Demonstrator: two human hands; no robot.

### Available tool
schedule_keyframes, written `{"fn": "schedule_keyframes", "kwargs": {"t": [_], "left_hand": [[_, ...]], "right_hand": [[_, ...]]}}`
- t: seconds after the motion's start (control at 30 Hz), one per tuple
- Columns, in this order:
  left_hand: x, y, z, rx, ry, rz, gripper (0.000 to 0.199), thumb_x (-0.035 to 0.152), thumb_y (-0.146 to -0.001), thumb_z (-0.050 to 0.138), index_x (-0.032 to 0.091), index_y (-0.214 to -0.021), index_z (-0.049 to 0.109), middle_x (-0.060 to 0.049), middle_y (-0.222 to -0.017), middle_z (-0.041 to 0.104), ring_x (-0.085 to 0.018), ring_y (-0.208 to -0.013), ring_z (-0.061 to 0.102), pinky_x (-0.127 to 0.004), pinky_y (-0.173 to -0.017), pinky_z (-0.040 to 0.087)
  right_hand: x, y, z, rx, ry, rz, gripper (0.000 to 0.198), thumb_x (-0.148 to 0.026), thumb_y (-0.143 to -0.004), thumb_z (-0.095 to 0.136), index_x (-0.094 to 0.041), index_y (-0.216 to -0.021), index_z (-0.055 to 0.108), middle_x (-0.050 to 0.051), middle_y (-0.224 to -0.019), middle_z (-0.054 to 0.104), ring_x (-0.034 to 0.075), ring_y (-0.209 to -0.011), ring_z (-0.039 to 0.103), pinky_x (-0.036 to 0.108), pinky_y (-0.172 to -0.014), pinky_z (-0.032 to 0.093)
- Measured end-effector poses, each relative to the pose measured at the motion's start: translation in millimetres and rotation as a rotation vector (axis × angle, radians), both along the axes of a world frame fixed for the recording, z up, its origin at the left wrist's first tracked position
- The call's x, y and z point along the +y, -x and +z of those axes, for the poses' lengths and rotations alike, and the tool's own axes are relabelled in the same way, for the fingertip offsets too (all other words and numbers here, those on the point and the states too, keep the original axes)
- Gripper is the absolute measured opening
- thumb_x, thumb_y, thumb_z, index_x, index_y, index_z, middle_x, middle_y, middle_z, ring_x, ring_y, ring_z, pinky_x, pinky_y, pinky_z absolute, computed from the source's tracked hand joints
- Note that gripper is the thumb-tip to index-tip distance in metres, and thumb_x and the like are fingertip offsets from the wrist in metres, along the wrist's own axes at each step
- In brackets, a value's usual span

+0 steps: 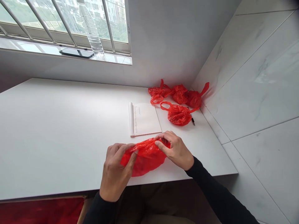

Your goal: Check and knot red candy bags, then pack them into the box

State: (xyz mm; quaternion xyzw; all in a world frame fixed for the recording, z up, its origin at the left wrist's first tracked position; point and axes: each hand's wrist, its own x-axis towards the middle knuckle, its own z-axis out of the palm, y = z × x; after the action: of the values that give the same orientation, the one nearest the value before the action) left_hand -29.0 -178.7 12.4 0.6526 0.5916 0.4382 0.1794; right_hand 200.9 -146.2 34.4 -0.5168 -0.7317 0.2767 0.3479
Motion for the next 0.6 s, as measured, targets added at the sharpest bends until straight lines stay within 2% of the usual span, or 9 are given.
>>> {"fn": "schedule_keyframes", "kwargs": {"t": [0.07,0.2,0.33,0.4,0.5,0.6], "left_hand": [[0,11,-0.2,-0.061,0.030,0.062,0.017,0.045,-0.091,0.066,0.031,-0.094,0.074,-0.001,-0.094,0.070,-0.024,-0.097,0.063,-0.038,-0.083,0.053],[-7,24,9.7,-0.208,0.132,0.199,0.023,0.050,-0.093,0.062,0.029,-0.101,0.068,0.000,-0.100,0.073,-0.021,-0.093,0.069,-0.035,-0.081,0.055],[-13,9,28.3,-0.170,0.182,0.155,0.044,0.054,-0.084,0.072,0.035,-0.122,0.062,0.001,-0.114,0.068,-0.022,-0.106,0.067,-0.032,-0.082,0.054],[-13,3,34.8,-0.139,0.205,0.096,0.042,0.055,-0.082,0.074,0.035,-0.119,0.066,0.001,-0.108,0.069,-0.021,-0.099,0.067,-0.031,-0.080,0.053],[-11,5,40.1,-0.226,0.207,0.147,0.027,0.054,-0.084,0.072,0.030,-0.095,0.072,0.002,-0.094,0.072,-0.018,-0.086,0.067,-0.030,-0.080,0.051],[-14,14,46.9,-0.398,0.188,0.263,0.029,0.053,-0.083,0.074,0.028,-0.096,0.071,0.002,-0.098,0.073,-0.018,-0.090,0.066,-0.027,-0.081,0.052]], "right_hand": [[0,-8,-2,0.082,0.043,-0.056,0.014,-0.033,-0.099,0.059,-0.023,-0.096,0.068,0.002,-0.090,0.067,0.020,-0.085,0.060,0.034,-0.081,0.049],[-7,-24,-5,0.258,0.122,-0.212,0.020,-0.041,-0.101,0.056,-0.022,-0.100,0.061,0.002,-0.092,0.064,0.018,-0.085,0.060,0.031,-0.079,0.050],[-17,-19,1,0.249,0.164,-0.150,0.023,-0.043,-0.097,0.064,-0.023,-0.100,0.055,0.000,-0.096,0.059,0.016,-0.087,0.057,0.030,-0.082,0.050],[-18,-15,6,0.241,0.179,-0.089,0.023,-0.044,-0.096,0.065,-0.023,-0.097,0.056,-0.001,-0.090,0.058,0.015,-0.082,0.056,0.029,-0.079,0.048],[-14,-19,8,0.296,0.115,-0.157,0.023,-0.044,-0.099,0.061,-0.021,-0.095,0.058,-0.001,-0.085,0.058,0.015,-0.077,0.056,0.029,-0.074,0.048],[-15,-27,5,0.328,0.019,-0.317,0.020,-0.041,-0.101,0.058,-0.022,-0.101,0.057,0.000,-0.090,0.059,0.015,-0.080,0.057,0.030,-0.074,0.050]]}}
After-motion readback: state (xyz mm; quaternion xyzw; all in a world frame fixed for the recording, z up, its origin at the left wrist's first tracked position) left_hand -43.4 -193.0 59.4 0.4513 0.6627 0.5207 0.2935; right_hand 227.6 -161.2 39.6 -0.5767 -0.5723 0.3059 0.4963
